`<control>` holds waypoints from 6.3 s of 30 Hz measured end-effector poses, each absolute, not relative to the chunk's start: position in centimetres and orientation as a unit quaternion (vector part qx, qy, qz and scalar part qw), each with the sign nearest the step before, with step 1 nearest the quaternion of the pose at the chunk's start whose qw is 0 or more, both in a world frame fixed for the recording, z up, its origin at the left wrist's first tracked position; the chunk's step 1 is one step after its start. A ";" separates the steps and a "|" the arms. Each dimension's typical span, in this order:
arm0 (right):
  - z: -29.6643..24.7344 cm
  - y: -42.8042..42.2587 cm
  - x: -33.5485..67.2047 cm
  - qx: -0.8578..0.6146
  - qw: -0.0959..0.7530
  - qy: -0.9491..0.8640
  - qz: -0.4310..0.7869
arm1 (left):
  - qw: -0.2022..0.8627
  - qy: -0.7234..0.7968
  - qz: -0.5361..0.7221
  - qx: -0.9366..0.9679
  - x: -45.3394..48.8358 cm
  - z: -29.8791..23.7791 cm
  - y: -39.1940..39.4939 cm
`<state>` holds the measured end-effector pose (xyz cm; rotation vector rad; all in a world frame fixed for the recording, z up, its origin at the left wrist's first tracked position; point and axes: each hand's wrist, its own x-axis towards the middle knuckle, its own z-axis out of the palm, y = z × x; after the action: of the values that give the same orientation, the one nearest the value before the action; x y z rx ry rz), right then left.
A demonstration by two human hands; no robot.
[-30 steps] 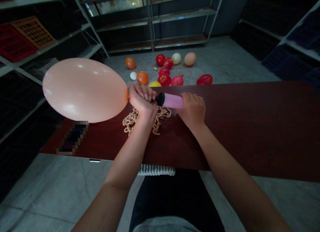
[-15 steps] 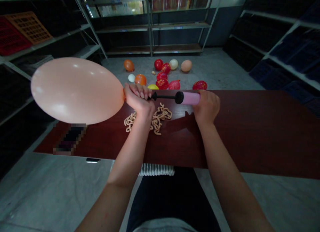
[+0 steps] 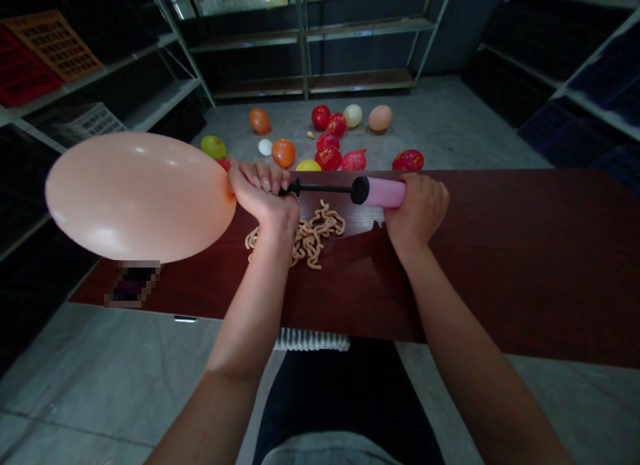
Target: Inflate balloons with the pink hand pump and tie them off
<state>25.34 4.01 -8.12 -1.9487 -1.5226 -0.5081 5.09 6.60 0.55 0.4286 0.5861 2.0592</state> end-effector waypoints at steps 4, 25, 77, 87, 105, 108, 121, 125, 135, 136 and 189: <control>-7.6 3.2 23.5 -0.723 0.302 -0.600 -0.163 | 0.480 0.233 0.824 0.192 6.2 0.0 6.3; -8.6 3.8 23.1 -0.668 0.253 -0.683 -0.154 | 0.505 0.237 0.806 0.198 7.9 -1.8 7.2; -8.4 3.9 23.7 -0.656 0.243 -0.688 -0.193 | 0.503 0.210 0.811 0.212 7.3 -1.8 7.2; -8.5 4.0 28.0 -0.717 0.239 -0.621 -0.207 | 0.494 0.224 0.818 0.193 6.1 -1.4 7.7; -7.8 3.6 24.3 -0.689 0.239 -0.667 -0.154 | 0.470 0.280 0.811 0.209 7.0 -1.2 7.0; -7.9 3.2 23.0 -0.658 0.244 -0.699 -0.137 | 0.464 0.294 0.801 0.237 7.9 -1.3 6.5; -8.2 3.5 22.4 -0.640 0.250 -0.711 -0.147 | 0.478 0.276 0.798 0.243 7.7 -1.9 6.9; -8.4 3.9 22.9 -0.649 0.242 -0.703 -0.163 | 0.487 0.271 0.798 0.229 7.8 -1.9 7.0; -9.1 4.4 26.5 -0.693 0.239 -0.654 -0.187 | 0.486 0.248 0.809 0.219 6.8 -1.5 7.4; -9.1 4.4 26.8 -0.698 0.238 -0.649 -0.187 | 0.483 0.250 0.811 0.216 6.7 -1.5 7.4; -8.7 4.2 24.7 -0.673 0.236 -0.677 -0.179 | 0.510 0.207 0.810 0.203 7.6 -1.4 7.0</control>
<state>24.70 4.24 -8.69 -1.8468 -1.8582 -0.4906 7.63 6.96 -1.42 0.4899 0.4980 1.9493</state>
